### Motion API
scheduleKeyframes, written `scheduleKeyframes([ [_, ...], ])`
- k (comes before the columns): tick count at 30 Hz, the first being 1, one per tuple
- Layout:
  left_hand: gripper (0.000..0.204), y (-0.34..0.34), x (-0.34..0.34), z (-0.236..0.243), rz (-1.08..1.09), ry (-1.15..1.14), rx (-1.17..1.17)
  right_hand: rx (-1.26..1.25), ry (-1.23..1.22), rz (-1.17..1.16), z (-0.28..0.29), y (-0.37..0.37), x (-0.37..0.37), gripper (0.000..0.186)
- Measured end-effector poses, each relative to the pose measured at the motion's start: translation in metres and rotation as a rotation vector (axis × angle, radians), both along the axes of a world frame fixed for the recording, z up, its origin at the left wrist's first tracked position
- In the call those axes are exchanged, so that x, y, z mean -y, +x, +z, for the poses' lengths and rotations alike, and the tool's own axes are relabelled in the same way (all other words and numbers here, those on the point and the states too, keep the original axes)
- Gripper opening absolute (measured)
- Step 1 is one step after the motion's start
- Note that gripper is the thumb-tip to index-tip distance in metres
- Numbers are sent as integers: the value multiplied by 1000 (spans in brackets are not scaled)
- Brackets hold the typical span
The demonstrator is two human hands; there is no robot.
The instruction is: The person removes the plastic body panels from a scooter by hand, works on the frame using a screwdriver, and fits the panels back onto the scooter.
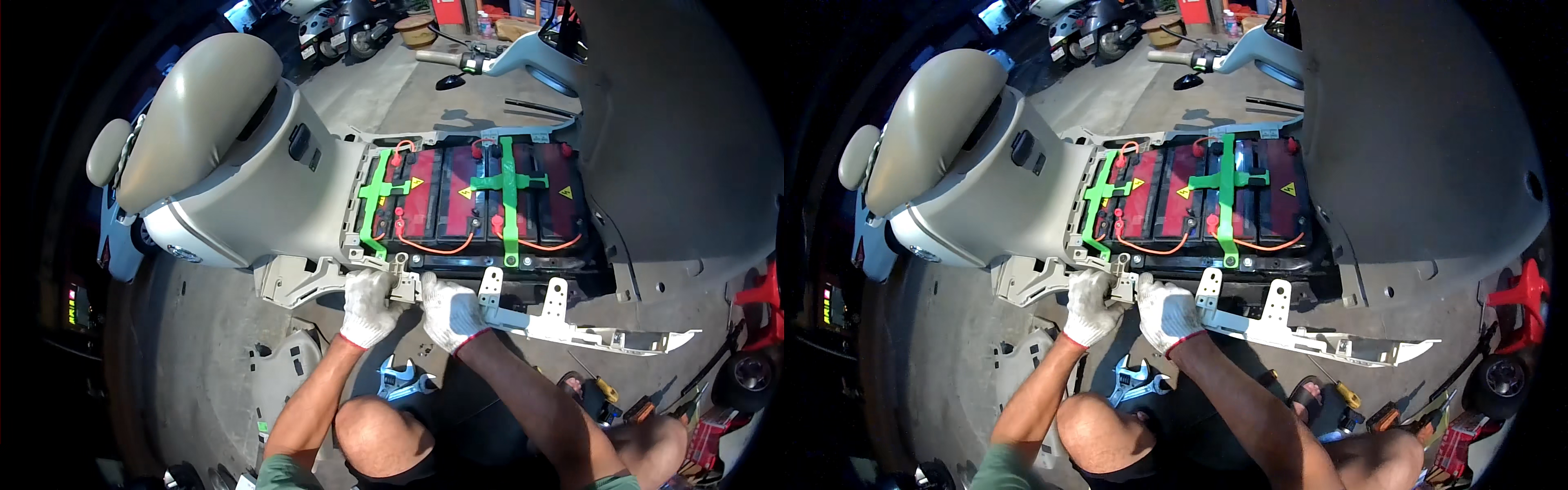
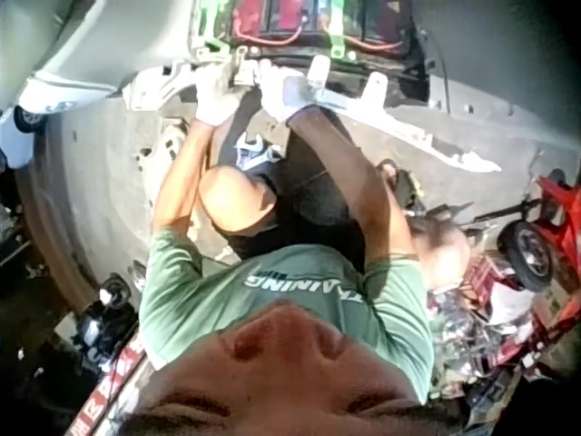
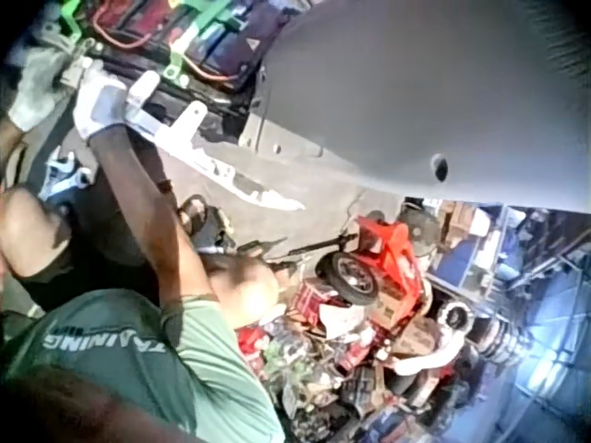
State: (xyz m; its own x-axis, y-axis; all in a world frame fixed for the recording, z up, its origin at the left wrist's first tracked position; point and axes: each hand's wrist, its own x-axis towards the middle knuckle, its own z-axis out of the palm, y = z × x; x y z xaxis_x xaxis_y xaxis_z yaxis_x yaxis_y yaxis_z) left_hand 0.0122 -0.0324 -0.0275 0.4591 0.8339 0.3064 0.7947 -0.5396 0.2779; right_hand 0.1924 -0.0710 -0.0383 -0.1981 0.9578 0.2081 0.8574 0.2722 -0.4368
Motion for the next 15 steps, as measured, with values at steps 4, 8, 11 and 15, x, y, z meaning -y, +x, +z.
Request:
scheduleKeyframes([
  [4,46,0,0,1,-21,77,22,2,-19,-10,-1,-4,0,14],
  [8,47,1,-1,3,-48,123,22,-28,19,-10,-5,-6,-2,18],
  [11,35,0,-1,13,-65,83,61,28,-129,-7,0,-8,-4,36],
  [15,30,-12,-1,19,-137,27,67,105,-247,-11,6,-13,-8,42],
])
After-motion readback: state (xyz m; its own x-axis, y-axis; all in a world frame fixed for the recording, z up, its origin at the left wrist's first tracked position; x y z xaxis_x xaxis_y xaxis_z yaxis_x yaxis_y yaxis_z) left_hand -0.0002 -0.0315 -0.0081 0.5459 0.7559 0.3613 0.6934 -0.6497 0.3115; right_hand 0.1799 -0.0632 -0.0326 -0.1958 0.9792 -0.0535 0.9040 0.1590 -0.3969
